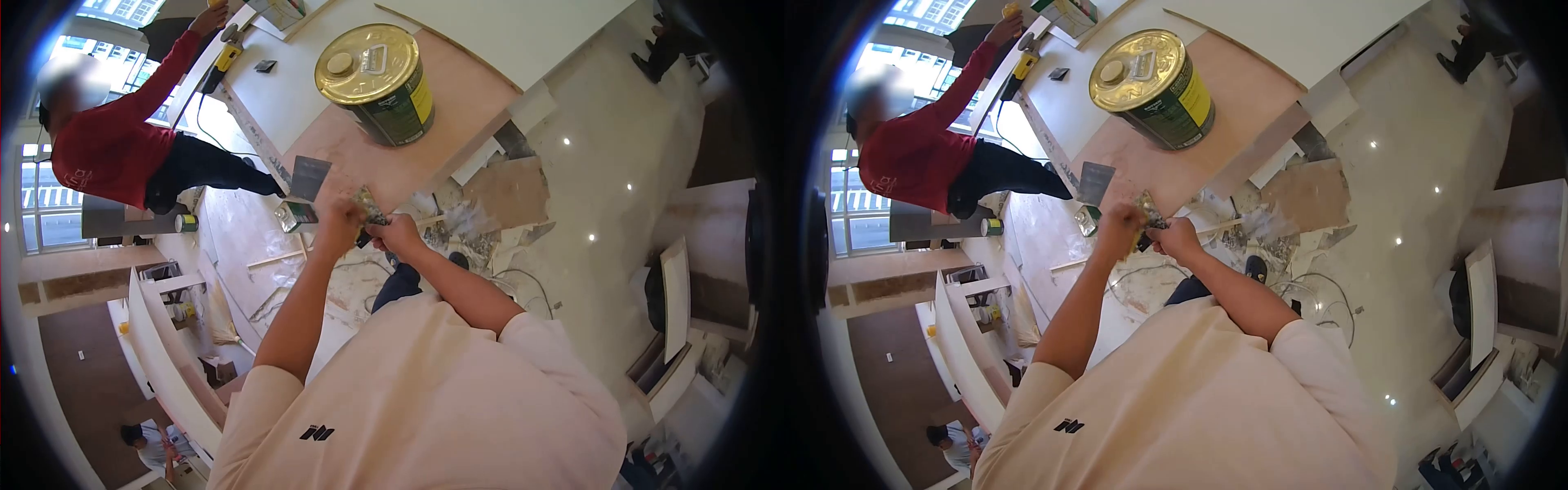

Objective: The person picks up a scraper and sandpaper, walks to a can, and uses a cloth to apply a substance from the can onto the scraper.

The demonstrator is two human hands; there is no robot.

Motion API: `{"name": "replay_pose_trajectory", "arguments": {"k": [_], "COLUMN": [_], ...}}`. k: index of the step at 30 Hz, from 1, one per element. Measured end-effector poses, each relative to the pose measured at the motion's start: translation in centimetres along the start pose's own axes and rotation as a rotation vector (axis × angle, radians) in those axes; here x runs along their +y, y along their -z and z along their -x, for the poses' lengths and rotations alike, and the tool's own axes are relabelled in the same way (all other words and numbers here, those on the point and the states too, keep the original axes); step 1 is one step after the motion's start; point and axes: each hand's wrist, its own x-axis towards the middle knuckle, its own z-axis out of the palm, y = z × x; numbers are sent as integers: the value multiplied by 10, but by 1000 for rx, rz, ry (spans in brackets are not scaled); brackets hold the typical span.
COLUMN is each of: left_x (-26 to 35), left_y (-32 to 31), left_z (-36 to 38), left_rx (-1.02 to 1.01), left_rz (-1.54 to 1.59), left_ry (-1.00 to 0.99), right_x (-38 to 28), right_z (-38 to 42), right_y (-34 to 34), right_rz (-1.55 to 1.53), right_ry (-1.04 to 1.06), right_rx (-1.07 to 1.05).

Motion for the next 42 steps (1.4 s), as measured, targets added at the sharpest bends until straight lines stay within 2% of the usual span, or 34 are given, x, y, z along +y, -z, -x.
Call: {"name": "replay_pose_trajectory", "arguments": {"k": [4,10,13,16,19,21,22,28,31,34,35,38,41,42], "left_x": [-6,-1,-1,9,12,17,20,18,3,4,16,-7,20,18], "left_y": [-22,-22,-9,-5,-17,-23,-25,-30,-19,-7,-9,-34,-24,-25], "left_z": [-12,-50,-55,-11,-4,-24,-32,-36,-26,0,5,-21,-31,-32], "left_rx": [56,299,312,32,17,94,131,339,231,-51,-35,165,154,214], "left_rz": [-30,-136,-68,12,-43,-40,-41,-37,-1,54,12,-197,-41,-53], "left_ry": [111,66,65,149,100,161,184,46,50,43,45,-31,92,55], "right_x": [4,0,-5,-1,1,4,8,1,1,3,5,8,19,13], "right_z": [-2,3,3,1,-9,-3,-3,4,-1,-7,-6,-16,-6,-8], "right_y": [1,-3,1,-2,3,3,2,-3,2,3,3,5,1,1], "right_rz": [28,-37,-35,3,81,39,25,-26,-25,4,0,-5,-11,-10], "right_ry": [26,36,31,21,59,109,69,33,58,86,100,160,142,150], "right_rx": [-23,-14,9,2,-34,-39,-31,6,-5,-16,-27,-28,2,12]}}
